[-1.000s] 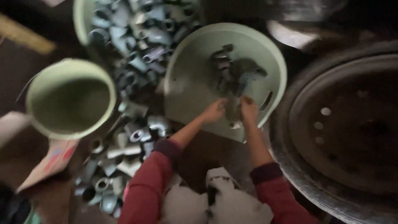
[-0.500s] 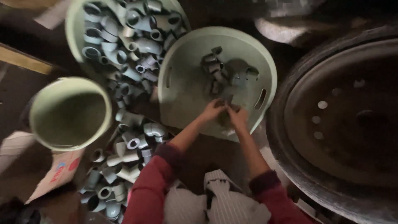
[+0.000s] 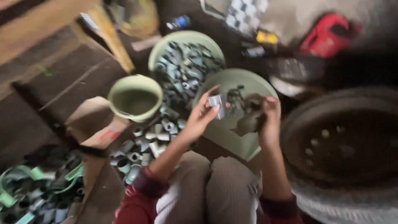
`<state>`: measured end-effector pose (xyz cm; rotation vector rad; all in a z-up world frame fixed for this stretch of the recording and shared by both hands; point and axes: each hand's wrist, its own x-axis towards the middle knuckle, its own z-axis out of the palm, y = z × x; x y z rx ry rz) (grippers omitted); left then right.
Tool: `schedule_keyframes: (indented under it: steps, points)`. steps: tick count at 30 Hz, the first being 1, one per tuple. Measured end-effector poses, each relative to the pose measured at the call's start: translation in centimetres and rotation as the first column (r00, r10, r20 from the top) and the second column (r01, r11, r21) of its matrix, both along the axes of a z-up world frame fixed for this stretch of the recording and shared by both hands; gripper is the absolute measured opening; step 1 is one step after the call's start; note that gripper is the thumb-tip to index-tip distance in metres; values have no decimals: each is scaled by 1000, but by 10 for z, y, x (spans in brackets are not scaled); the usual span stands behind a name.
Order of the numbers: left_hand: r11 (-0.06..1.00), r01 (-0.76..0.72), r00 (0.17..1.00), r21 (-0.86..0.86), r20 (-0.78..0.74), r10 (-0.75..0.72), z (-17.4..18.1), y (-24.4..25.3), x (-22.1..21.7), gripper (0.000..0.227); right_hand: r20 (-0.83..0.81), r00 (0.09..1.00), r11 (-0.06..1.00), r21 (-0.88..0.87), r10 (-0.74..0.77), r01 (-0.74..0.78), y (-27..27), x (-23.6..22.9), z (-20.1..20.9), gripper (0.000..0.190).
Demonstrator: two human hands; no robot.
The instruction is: The person sits and repeatedly picks up small, cylindrical metal parts from a pile. They wipe each part with a cloth held in their right hand, turning the part to clean different sides, and then place it into a green plastic basin.
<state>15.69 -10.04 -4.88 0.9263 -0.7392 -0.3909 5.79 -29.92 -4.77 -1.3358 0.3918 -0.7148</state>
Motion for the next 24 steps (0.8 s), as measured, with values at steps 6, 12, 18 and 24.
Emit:
schedule_keyframes:
  steps: [6, 12, 18, 24]
  points:
    - [940, -51, 978, -337, -207, -21, 50, 40, -60, 49, 218, 971, 843, -537, 98, 35, 91, -42, 110, 19]
    - [751, -652, 752, -100, -204, 626, 82, 43, -112, 39, 313, 916, 634, -769, 252, 88, 178, -59, 122, 26]
    - [746, -651, 741, -144, -334, 583, 116, 60, -142, 32, 226, 950, 496, -863, 214, 94, 193, -92, 93, 28]
    - [784, -405, 861, -470, -484, 154, 94, 59, -141, 25, 338, 934, 651, -736, 120, 183, 171, -114, 98, 14]
